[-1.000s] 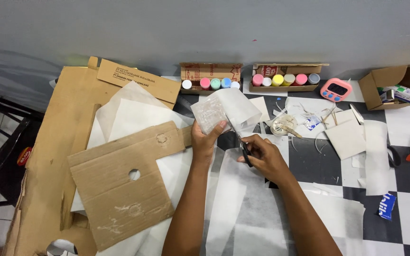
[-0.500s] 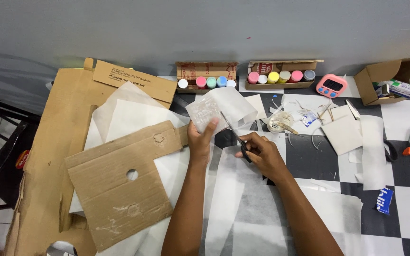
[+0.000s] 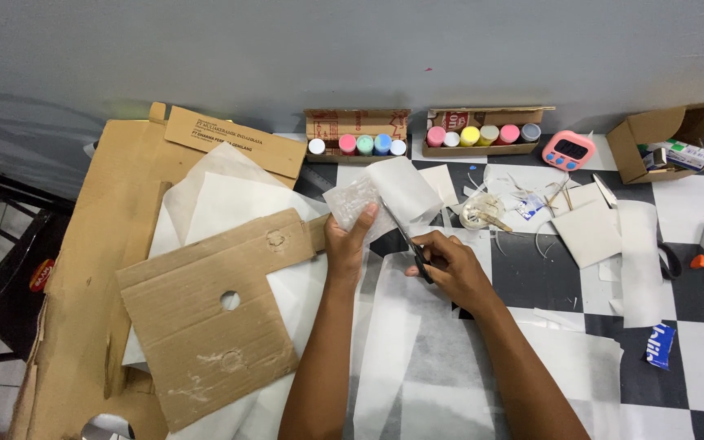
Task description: Applying glue to a small cardboard piece, wrapping it in white paper, and trimming the edges with scissors.
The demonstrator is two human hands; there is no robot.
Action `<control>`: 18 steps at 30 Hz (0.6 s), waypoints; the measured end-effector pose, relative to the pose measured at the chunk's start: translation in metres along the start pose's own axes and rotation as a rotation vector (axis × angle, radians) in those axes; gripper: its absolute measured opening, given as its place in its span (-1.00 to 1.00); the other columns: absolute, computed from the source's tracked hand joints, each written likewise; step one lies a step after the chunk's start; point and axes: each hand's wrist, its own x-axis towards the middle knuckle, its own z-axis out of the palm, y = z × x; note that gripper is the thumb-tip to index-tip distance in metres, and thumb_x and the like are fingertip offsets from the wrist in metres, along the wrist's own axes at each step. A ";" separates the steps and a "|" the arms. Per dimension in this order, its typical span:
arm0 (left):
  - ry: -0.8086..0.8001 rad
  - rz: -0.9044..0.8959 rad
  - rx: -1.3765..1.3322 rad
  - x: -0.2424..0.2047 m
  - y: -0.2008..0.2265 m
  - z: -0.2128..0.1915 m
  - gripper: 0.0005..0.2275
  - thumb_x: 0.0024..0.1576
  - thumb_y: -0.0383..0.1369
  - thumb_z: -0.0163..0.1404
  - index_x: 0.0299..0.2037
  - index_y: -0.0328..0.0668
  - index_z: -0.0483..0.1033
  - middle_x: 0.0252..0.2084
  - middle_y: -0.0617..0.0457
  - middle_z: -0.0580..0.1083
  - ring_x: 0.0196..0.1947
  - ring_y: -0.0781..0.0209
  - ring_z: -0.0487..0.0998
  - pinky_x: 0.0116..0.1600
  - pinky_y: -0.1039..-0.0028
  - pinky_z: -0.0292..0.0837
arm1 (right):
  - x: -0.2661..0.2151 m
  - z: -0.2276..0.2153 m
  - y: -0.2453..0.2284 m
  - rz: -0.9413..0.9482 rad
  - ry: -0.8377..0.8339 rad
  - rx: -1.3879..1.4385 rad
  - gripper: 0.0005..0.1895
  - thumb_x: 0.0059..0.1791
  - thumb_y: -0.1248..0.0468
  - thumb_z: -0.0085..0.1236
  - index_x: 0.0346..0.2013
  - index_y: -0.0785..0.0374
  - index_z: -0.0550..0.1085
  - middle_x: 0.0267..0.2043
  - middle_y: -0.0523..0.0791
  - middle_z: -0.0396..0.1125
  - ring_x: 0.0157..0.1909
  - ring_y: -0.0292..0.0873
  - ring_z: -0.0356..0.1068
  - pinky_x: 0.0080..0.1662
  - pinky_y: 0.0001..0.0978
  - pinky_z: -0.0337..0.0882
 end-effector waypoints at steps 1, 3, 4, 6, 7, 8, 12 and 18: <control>-0.001 -0.001 0.000 0.000 -0.001 0.000 -0.84 0.07 -0.44 0.24 -0.22 -0.17 0.53 -0.35 0.13 0.57 -0.27 0.51 0.53 -0.11 0.53 0.56 | 0.000 0.001 0.009 0.001 0.001 0.000 -0.51 -0.19 0.20 0.47 0.00 0.17 0.56 -0.57 -0.06 0.47 -0.54 -0.10 0.34 -0.09 -0.27 0.26; -0.006 0.005 0.005 0.001 -0.002 -0.001 -0.85 0.08 -0.43 0.24 -0.23 -0.17 0.53 -0.36 0.12 0.58 -0.28 0.51 0.53 -0.12 0.54 0.55 | -0.001 0.004 0.026 0.003 0.013 -0.012 -0.51 -0.21 0.20 0.49 -0.02 0.18 0.56 -0.55 -0.05 0.47 -0.52 -0.07 0.36 -0.10 -0.26 0.26; -0.007 0.004 0.005 0.000 -0.001 0.000 -0.85 0.08 -0.43 0.24 -0.23 -0.17 0.53 -0.36 0.12 0.58 -0.28 0.51 0.53 -0.12 0.54 0.55 | -0.001 0.003 0.020 0.004 0.013 -0.012 -0.51 -0.21 0.20 0.49 -0.02 0.18 0.56 -0.55 -0.05 0.47 -0.52 -0.07 0.36 -0.10 -0.26 0.26; -0.002 0.002 -0.003 -0.002 0.002 0.001 -0.85 0.07 -0.43 0.24 -0.24 -0.16 0.52 -0.37 0.12 0.58 -0.30 0.51 0.54 -0.13 0.53 0.56 | 0.001 0.001 0.009 0.010 0.012 -0.010 -0.53 -0.19 0.23 0.47 -0.01 0.20 0.55 -0.59 -0.05 0.46 -0.53 -0.07 0.32 -0.11 -0.26 0.26; -0.002 0.002 -0.002 -0.002 0.004 0.002 -0.85 0.07 -0.43 0.24 -0.24 -0.16 0.52 -0.37 0.12 0.58 -0.30 0.51 0.54 -0.13 0.53 0.56 | 0.002 0.001 0.009 0.010 0.012 -0.010 -0.53 -0.19 0.23 0.47 -0.01 0.20 0.55 -0.59 -0.05 0.46 -0.53 -0.07 0.32 -0.11 -0.26 0.26; -0.008 0.002 0.006 -0.002 0.006 0.003 -0.86 0.08 -0.43 0.23 -0.24 -0.16 0.52 -0.37 0.13 0.57 -0.30 0.51 0.53 -0.13 0.54 0.55 | 0.003 0.001 0.008 0.011 0.018 -0.003 -0.54 -0.19 0.24 0.46 -0.02 0.20 0.56 -0.60 -0.04 0.45 -0.53 -0.06 0.32 -0.12 -0.26 0.26; -0.025 -0.004 0.023 0.000 -0.001 -0.001 -0.86 0.10 -0.41 0.23 -0.24 -0.13 0.52 -0.37 0.14 0.57 -0.30 0.51 0.54 -0.14 0.55 0.55 | 0.001 0.001 0.002 0.031 0.025 0.006 -0.52 -0.20 0.23 0.48 -0.02 0.18 0.57 -0.56 -0.04 0.47 -0.49 -0.05 0.34 -0.13 -0.25 0.28; -0.088 0.002 0.060 -0.001 -0.007 0.000 -0.86 0.07 -0.43 0.24 -0.25 -0.16 0.53 -0.38 0.12 0.57 -0.29 0.50 0.53 -0.13 0.52 0.55 | 0.001 0.001 0.016 0.046 0.038 0.035 -0.50 -0.21 0.23 0.49 -0.01 0.18 0.56 -0.52 -0.02 0.50 -0.42 0.00 0.37 -0.15 -0.18 0.30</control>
